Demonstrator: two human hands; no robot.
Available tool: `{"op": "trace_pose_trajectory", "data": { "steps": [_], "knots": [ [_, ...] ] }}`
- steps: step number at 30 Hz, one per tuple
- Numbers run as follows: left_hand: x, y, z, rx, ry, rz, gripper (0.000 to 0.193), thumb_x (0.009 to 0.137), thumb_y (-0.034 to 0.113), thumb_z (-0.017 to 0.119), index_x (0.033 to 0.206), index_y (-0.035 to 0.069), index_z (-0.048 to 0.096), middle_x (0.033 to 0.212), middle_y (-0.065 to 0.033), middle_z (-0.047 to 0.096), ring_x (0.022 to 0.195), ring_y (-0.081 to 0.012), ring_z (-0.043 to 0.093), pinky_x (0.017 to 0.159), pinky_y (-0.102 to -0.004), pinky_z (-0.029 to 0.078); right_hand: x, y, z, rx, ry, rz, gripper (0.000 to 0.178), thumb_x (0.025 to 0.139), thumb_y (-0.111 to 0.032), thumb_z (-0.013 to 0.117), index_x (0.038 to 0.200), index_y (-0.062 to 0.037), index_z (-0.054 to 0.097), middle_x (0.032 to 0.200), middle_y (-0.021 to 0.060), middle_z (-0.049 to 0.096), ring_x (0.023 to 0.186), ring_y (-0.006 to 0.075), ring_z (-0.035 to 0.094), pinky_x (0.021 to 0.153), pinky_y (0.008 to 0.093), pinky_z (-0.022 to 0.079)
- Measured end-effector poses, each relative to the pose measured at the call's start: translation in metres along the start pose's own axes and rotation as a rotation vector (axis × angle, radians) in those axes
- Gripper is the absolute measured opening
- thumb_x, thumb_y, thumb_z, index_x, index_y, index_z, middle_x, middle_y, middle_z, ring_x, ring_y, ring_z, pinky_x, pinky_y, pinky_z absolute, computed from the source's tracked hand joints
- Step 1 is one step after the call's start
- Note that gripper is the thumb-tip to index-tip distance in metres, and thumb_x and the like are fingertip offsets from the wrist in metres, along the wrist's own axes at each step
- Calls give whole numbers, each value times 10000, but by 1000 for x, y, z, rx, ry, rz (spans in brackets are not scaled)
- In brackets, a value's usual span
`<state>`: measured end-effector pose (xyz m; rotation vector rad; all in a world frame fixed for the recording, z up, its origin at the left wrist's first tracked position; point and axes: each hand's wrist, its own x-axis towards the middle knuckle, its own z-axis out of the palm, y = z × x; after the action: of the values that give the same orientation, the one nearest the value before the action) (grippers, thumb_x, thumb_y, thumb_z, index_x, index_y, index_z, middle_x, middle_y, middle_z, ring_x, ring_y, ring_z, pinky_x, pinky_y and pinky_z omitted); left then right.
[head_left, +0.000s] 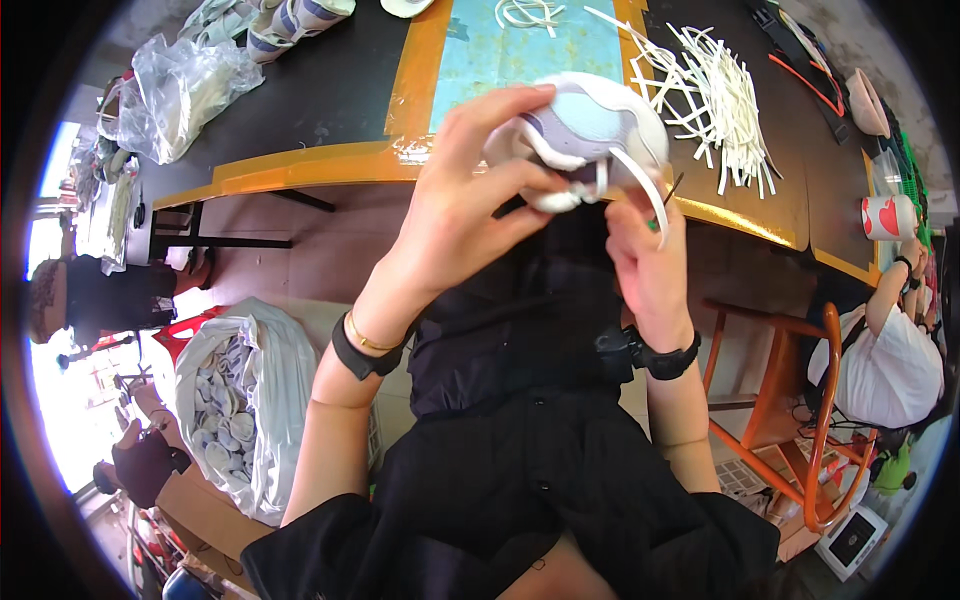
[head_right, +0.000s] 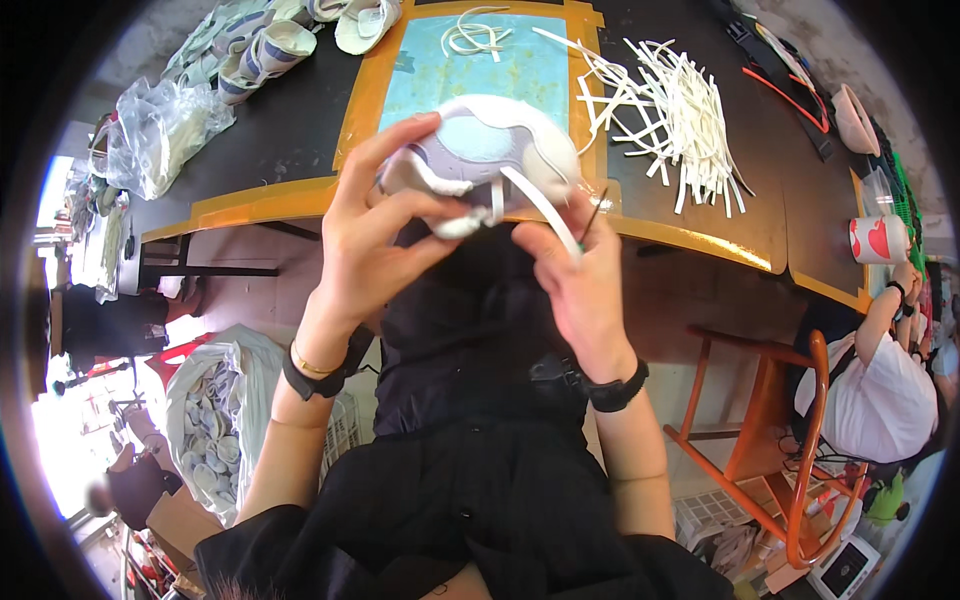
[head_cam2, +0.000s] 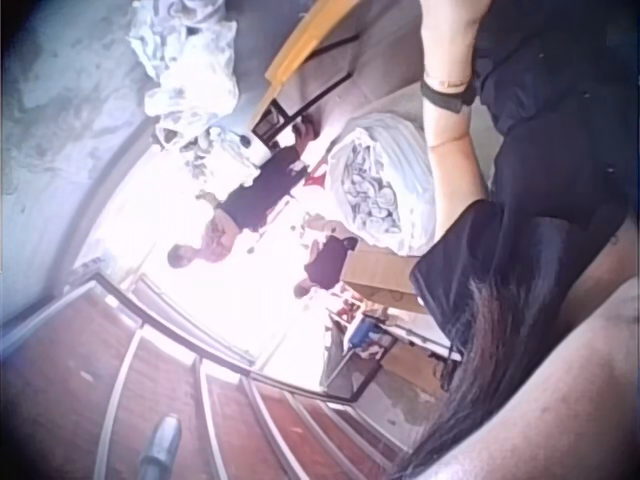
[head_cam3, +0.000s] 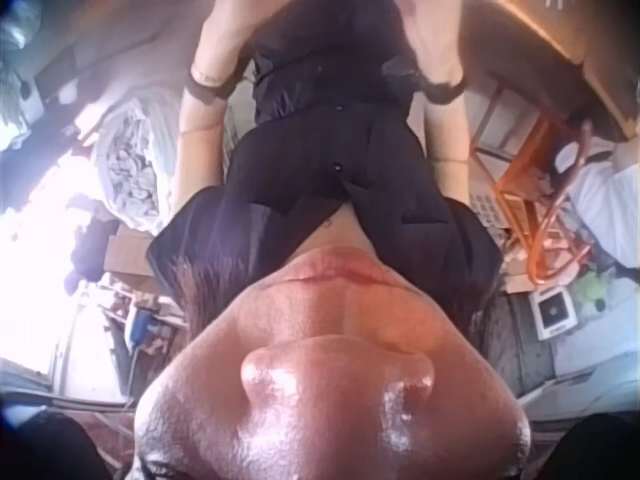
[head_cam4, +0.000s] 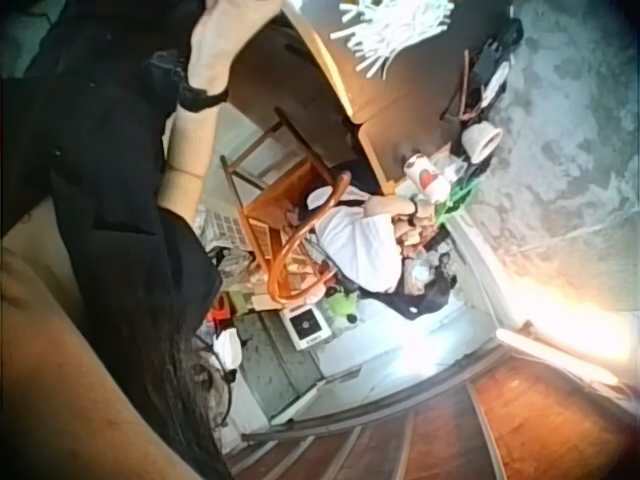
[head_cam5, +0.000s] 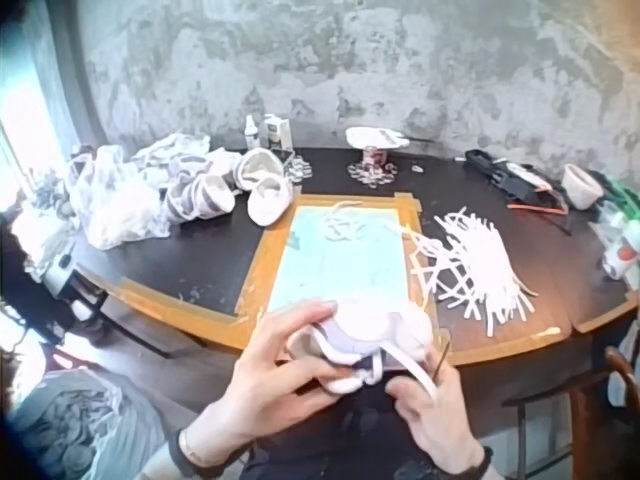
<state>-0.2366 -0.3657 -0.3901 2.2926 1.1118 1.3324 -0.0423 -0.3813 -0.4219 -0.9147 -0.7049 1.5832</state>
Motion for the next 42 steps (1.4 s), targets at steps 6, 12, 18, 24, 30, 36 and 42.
{"op": "trace_pose_trajectory", "data": {
  "steps": [6, 12, 18, 24, 30, 36, 42],
  "knots": [
    [-4, -38, 23, 284, 104, 171, 231, 600, 65, 769, 724, 33, 577, 1248, -115, 507, 1147, -323, 479, 902, -395, 454, 7, -9, -10, -693, 327, -661, 189, 800, 19, 644, 974, -53, 635, 1018, 30, 629, 677, 69, 587, 588, 207, 466],
    [-10, -40, 21, 254, 66, 143, 241, 564, 18, 751, 749, 25, 597, 1278, -138, 476, 1159, -328, 466, 917, -398, 434, 23, 16, 9, -1295, -235, -1074, 294, 683, 12, 666, 962, -79, 659, 997, 11, 639, 708, 179, 639, 595, 280, 510],
    [-12, -40, 10, 235, 8, 73, 286, 572, -34, 703, 813, -3, 555, 1279, -149, 465, 1150, -349, 460, 902, -400, 448, 31, 25, 13, -1381, -222, -1037, 330, 696, 54, 656, 995, -86, 667, 968, 42, 651, 753, 236, 644, 618, 304, 520],
    [-12, -44, 7, 186, -12, 37, 281, 584, -36, 697, 825, -2, 556, 1265, -150, 474, 1106, -347, 477, 876, -397, 451, 33, 28, 13, -1204, -255, -843, 321, 699, 87, 593, 970, -71, 662, 945, 49, 650, 772, 239, 644, 643, 317, 517],
    [-12, -46, 7, 156, -6, -5, 257, 592, -28, 710, 810, 20, 582, 1254, -140, 488, 1076, -337, 489, 855, -378, 456, 35, 28, 15, -1064, -288, -739, 291, 749, 122, 579, 989, -23, 659, 930, 103, 653, 842, 257, 644, 730, 302, 509],
    [-18, -52, 4, -28, -17, -85, 202, 587, 11, 743, 751, 34, 627, 1256, -120, 503, 1085, -312, 493, 863, -366, 452, 32, 23, 18, -1199, -318, -706, 286, 729, 83, 575, 951, -71, 670, 942, 67, 653, 800, 268, 637, 665, 324, 513],
    [-18, -54, 4, 44, -10, 15, 184, 572, 52, 756, 720, 60, 648, 1234, -88, 527, 1083, -293, 499, 862, -359, 455, 31, 20, 17, -1289, -264, -962, 269, 688, 66, 655, 929, -53, 670, 898, 64, 650, 744, 242, 640, 640, 299, 503]
  ]
}}
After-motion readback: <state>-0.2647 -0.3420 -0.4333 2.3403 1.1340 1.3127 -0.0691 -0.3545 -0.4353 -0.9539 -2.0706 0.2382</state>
